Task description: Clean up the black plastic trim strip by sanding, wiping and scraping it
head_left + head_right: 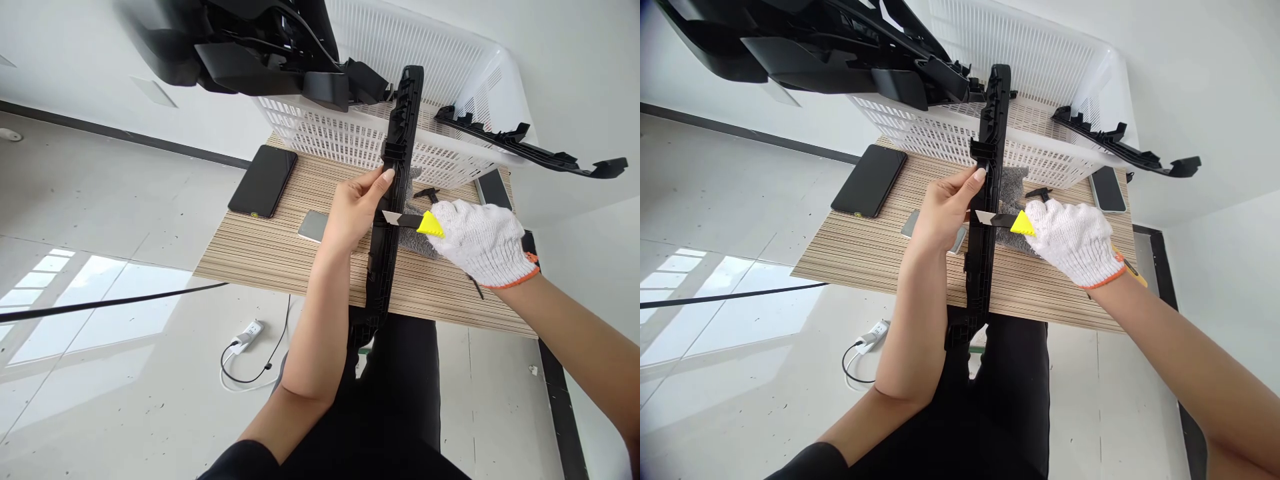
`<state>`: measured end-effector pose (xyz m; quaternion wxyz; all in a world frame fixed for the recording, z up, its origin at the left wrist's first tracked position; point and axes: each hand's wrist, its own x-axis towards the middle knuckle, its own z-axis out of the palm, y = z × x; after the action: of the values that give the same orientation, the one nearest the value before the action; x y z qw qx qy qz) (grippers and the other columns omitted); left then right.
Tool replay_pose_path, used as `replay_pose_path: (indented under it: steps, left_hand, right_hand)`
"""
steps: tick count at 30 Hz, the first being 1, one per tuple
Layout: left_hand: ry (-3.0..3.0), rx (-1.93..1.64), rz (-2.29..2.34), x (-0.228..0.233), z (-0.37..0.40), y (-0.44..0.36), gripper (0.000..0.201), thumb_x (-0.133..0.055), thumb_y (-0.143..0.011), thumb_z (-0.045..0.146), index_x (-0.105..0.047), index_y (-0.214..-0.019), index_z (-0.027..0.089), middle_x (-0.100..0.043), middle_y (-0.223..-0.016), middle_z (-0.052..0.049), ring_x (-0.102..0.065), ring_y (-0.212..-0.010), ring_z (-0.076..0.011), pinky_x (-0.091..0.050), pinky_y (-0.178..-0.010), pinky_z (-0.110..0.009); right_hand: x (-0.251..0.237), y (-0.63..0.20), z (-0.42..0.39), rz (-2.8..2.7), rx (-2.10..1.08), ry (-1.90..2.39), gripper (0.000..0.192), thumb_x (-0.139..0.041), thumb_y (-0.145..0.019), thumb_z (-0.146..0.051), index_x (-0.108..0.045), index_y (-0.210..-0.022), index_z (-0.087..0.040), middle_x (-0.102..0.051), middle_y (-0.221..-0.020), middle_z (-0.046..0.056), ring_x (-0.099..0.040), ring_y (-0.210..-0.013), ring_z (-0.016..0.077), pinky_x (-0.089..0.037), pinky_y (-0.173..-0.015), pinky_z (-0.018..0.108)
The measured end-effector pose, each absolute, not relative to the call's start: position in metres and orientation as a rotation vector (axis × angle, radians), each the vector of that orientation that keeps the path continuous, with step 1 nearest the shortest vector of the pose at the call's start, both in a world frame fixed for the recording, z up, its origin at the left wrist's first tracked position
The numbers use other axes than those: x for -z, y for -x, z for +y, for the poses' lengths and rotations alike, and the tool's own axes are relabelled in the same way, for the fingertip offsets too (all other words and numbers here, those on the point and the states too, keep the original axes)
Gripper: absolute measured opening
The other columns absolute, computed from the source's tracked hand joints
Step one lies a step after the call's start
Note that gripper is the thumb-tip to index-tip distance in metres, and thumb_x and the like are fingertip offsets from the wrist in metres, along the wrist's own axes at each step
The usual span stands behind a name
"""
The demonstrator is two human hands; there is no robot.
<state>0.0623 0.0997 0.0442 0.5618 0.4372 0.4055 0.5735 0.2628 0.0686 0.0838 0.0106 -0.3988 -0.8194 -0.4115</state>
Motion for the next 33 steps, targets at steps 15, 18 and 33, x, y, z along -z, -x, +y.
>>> replay_pose_path:
  steps: [15,18,33]
  left_hand:
    - [-1.066,-1.341,1.009,-0.045,0.100,-0.062,0.024,-0.067,-0.086,0.044,-0.078,-0.097,0.026,-0.068,-0.070,0.003,-0.064,-0.074,-0.0095,-0.054,-0.073,-0.023]
    - [-1.069,-1.337,1.004,-0.046,0.100,-0.062,0.024,-0.068,-0.085,0.045,-0.078,-0.095,0.025,-0.065,-0.066,0.003,-0.062,-0.073,-0.0095,-0.054,-0.073,-0.022]
    - [-1.004,-1.328,0.955,-0.046,0.099,-0.061,0.019,-0.067,-0.087,0.041,-0.079,-0.095,0.028,-0.068,-0.071,0.004,-0.064,-0.074,-0.0087,-0.054,-0.077,-0.024]
  right_hand:
    - [-0.081,-0.261,0.072,-2.494,1.367,1.247,0.023,-0.038,-0.093,-0.030,-0.052,-0.077,-0.022,-0.046,-0.056,-0.001,-0.035,-0.045,0.0151,-0.012,-0.050,0.029]
    - [-0.079,-0.261,0.074,-2.523,1.318,1.314,0.024,-0.039,-0.093,-0.032,-0.053,-0.077,-0.021,-0.046,-0.057,0.000,-0.032,-0.046,0.0145,-0.011,-0.050,0.029]
    - [-0.092,-0.250,0.073,-2.622,0.806,1.739,0.038,-0.030,-0.098,-0.032,-0.063,-0.087,-0.017,-0.046,-0.065,0.002,-0.009,-0.054,0.0118,-0.014,-0.051,0.030]
